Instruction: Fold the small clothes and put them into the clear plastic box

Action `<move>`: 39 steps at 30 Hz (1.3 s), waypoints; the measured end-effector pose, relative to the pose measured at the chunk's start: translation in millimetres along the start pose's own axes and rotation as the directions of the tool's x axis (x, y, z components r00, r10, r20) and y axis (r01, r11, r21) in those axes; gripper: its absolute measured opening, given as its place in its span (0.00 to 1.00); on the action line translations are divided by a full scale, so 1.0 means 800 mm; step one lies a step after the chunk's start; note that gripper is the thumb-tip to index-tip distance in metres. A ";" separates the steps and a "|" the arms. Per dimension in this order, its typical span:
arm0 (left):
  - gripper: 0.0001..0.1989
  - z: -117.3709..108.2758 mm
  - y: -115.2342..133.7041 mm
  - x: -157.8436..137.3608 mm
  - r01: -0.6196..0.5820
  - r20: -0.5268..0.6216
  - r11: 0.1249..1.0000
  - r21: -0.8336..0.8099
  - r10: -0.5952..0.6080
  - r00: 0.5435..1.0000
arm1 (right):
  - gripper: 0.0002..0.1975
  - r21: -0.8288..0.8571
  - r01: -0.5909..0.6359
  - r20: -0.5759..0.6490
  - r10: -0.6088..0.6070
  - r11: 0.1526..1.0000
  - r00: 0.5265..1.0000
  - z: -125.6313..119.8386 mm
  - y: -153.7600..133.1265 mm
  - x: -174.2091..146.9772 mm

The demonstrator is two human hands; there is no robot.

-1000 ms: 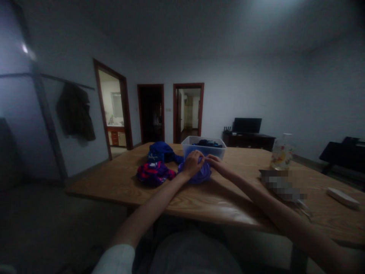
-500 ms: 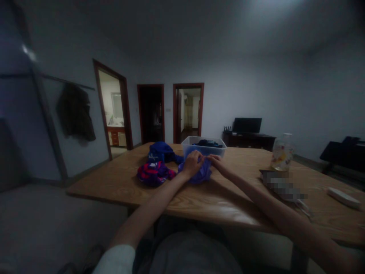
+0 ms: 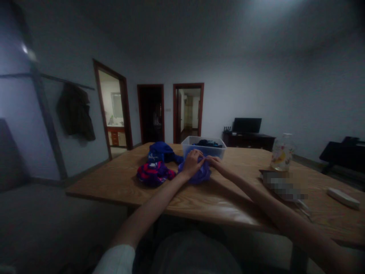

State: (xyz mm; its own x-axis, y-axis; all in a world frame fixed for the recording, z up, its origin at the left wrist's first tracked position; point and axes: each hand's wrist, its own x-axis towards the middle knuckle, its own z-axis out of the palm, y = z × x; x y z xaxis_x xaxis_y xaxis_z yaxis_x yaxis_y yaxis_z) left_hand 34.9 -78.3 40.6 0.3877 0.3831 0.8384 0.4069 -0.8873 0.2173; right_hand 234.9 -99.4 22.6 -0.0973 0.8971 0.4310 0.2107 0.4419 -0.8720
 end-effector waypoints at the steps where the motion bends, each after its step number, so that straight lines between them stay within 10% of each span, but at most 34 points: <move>1: 0.05 -0.002 0.001 0.000 0.000 -0.002 1.000 0.014 0.000 1.000 | 0.25 -0.001 0.004 0.012 -0.004 1.000 1.000 -0.001 0.000 0.000; 15: 0.12 0.004 -0.003 -0.003 0.032 0.044 0.996 0.085 -0.036 0.998 | 0.22 0.156 -0.028 -0.064 0.039 0.987 0.997 -0.003 0.006 0.001; 39: 0.10 0.007 -0.002 -0.006 0.049 0.094 0.998 0.041 -0.052 0.994 | 0.23 -0.079 0.043 -0.070 -0.049 0.996 0.996 -0.006 -0.011 -0.003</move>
State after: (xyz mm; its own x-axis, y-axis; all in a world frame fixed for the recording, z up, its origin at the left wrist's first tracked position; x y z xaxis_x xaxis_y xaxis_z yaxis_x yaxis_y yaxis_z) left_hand 36.5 -77.3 33.2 0.4419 0.4514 0.7752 0.4587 -0.8564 0.2372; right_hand 237.6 -105.4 30.0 -0.0394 0.8718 0.4883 0.2821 0.4785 -0.8315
